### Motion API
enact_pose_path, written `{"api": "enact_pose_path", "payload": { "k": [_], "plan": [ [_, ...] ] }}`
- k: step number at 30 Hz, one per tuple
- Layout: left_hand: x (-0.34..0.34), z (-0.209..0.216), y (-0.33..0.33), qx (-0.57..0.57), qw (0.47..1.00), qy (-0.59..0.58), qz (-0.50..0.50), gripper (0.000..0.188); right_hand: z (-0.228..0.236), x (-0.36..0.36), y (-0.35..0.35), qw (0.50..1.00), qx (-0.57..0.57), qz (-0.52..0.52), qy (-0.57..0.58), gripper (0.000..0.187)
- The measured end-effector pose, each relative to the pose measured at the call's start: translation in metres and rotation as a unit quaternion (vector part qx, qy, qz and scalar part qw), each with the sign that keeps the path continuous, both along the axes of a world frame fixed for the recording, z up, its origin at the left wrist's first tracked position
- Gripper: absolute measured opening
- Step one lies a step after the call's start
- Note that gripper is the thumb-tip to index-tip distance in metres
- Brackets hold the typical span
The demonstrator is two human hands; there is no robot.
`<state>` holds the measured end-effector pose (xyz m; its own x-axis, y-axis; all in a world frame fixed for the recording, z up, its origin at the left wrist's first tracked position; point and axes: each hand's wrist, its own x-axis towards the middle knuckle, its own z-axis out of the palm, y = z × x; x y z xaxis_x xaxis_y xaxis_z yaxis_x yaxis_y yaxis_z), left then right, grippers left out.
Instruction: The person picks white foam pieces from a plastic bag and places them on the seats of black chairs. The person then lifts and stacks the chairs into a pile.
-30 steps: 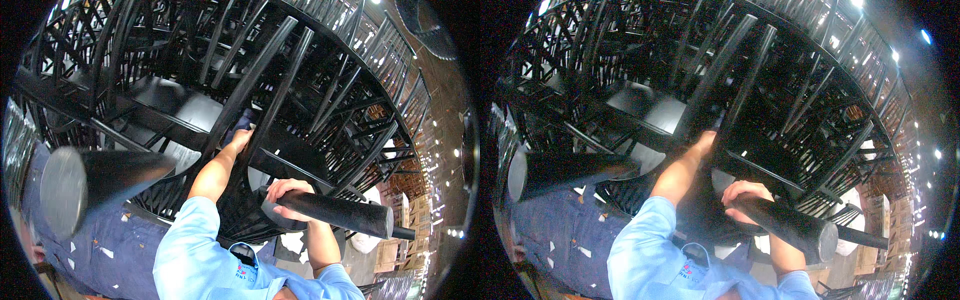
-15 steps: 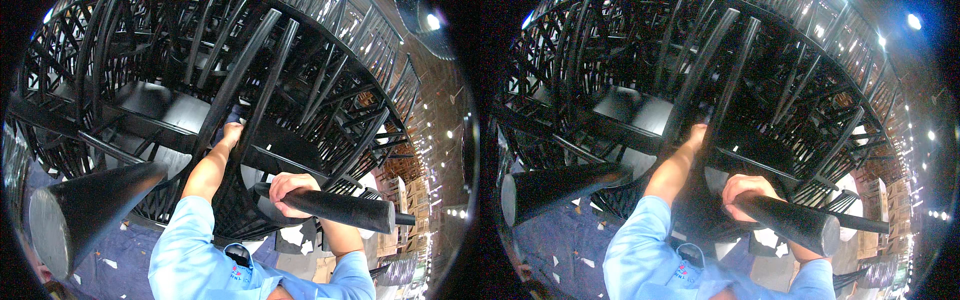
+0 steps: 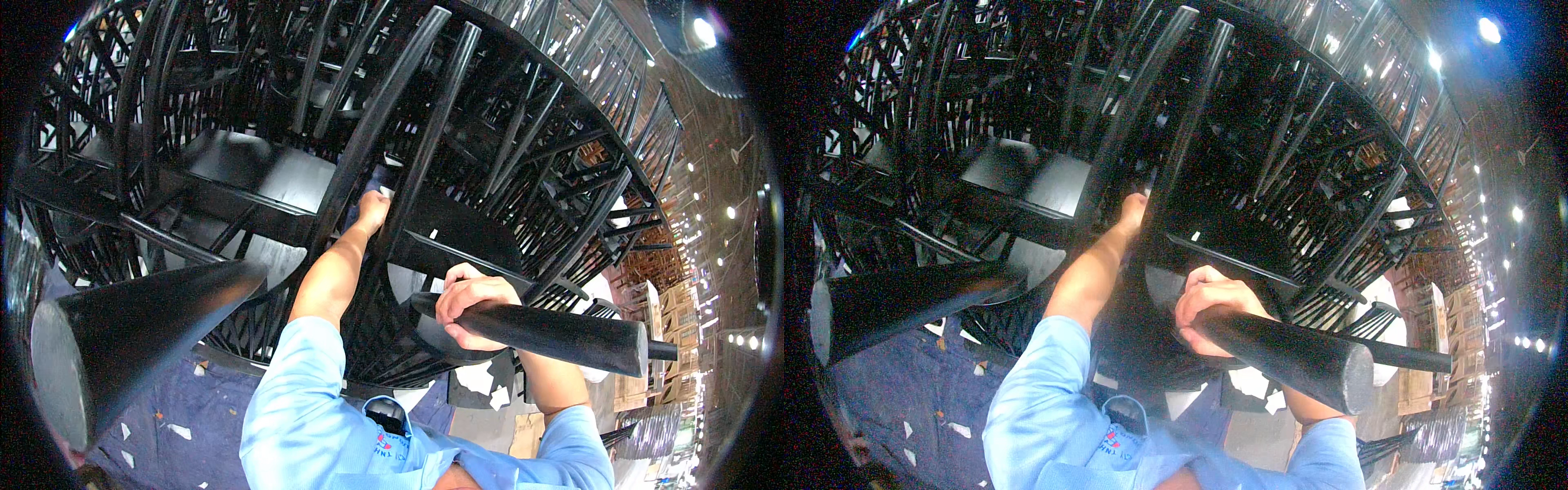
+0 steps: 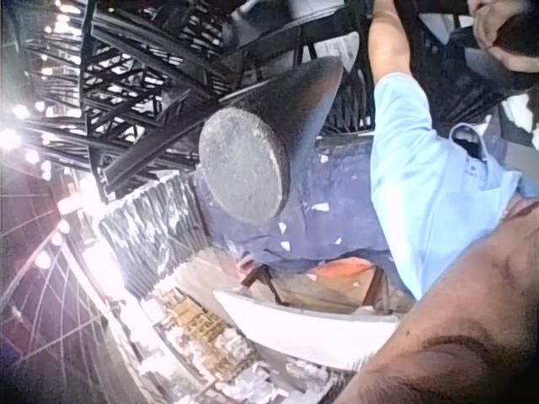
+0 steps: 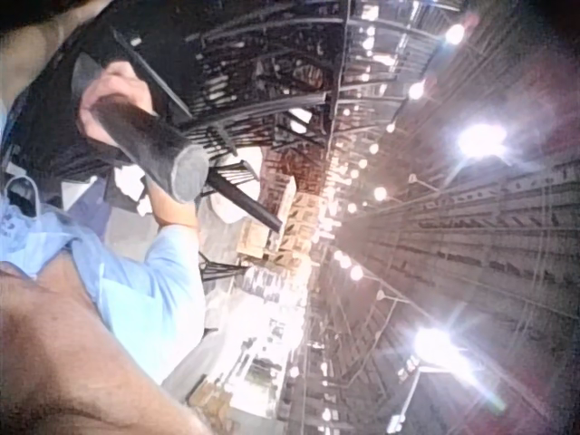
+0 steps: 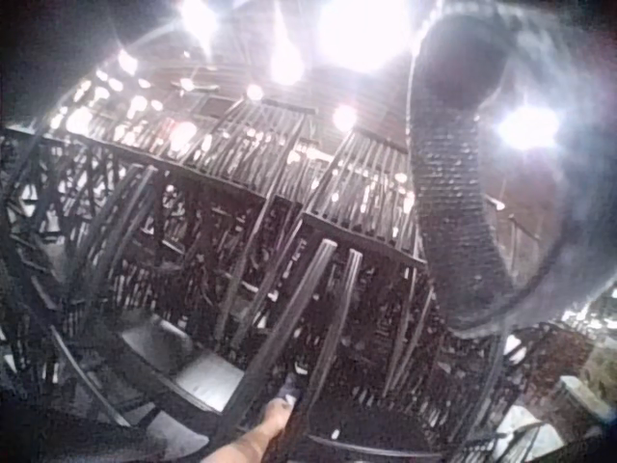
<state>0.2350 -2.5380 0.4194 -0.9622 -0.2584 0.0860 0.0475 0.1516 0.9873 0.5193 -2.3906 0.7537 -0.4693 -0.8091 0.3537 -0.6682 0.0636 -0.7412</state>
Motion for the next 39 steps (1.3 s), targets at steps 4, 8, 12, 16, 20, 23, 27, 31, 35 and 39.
{"api": "enact_pose_path", "payload": {
  "k": [4, 8, 12, 16, 20, 23, 27, 31, 35, 39],
  "plan": [
    [-0.005, -0.019, 0.014, 0.1, 0.994, -0.009, -0.05, 0.02, 0.008, 0.013, 0.002, 0.999, 0.015, -0.035, 0.007, 0.021],
    [0.002, -0.039, -0.015, 0.167, 0.983, -0.023, 0.066, 0.027, 0.003, 0.029, 0.003, 0.983, 0.067, -0.126, -0.117, 0.03],
    [0.078, -0.014, -0.006, 0.284, 0.954, -0.082, -0.048, 0.025, -0.028, 0.051, 0.04, 0.967, -0.042, -0.226, 0.108, 0.067],
    [0.178, -0.02, -0.04, 0.325, 0.941, -0.093, 0.016, 0.024, -0.097, 0.1, 0.069, 0.913, -0.236, -0.317, 0.101, 0.026],
    [0.314, -0.029, -0.056, 0.351, 0.919, -0.113, 0.138, 0.019, -0.139, 0.154, 0.091, 0.975, -0.137, -0.16, -0.077, 0.012],
    [0.422, -0.004, -0.041, 0.303, 0.925, -0.082, 0.215, 0.02, -0.183, 0.192, 0.094, 0.912, -0.073, -0.093, -0.392, 0.031],
    [0.528, 0.099, 0.022, 0.05, 0.977, 0.043, 0.203, 0.044, -0.297, 0.216, 0.098, 0.649, -0.044, -0.019, -0.759, 0.072],
    [0.616, 0.116, 0.089, -0.288, 0.921, 0.208, 0.162, 0.048, -0.386, 0.262, 0.05, 0.559, -0.071, 0.096, -0.821, 0.097],
    [0.727, -0.009, 0.055, -0.302, 0.912, 0.061, 0.272, 0.061, -0.274, 0.274, -0.006, 0.551, -0.058, 0.343, -0.758, 0.077],
    [0.9, -0.12, 0.016, -0.038, 0.823, -0.47, 0.317, 0.046, -0.194, 0.268, -0.03, 0.592, -0.109, 0.288, -0.745, 0.063]
  ]
}}
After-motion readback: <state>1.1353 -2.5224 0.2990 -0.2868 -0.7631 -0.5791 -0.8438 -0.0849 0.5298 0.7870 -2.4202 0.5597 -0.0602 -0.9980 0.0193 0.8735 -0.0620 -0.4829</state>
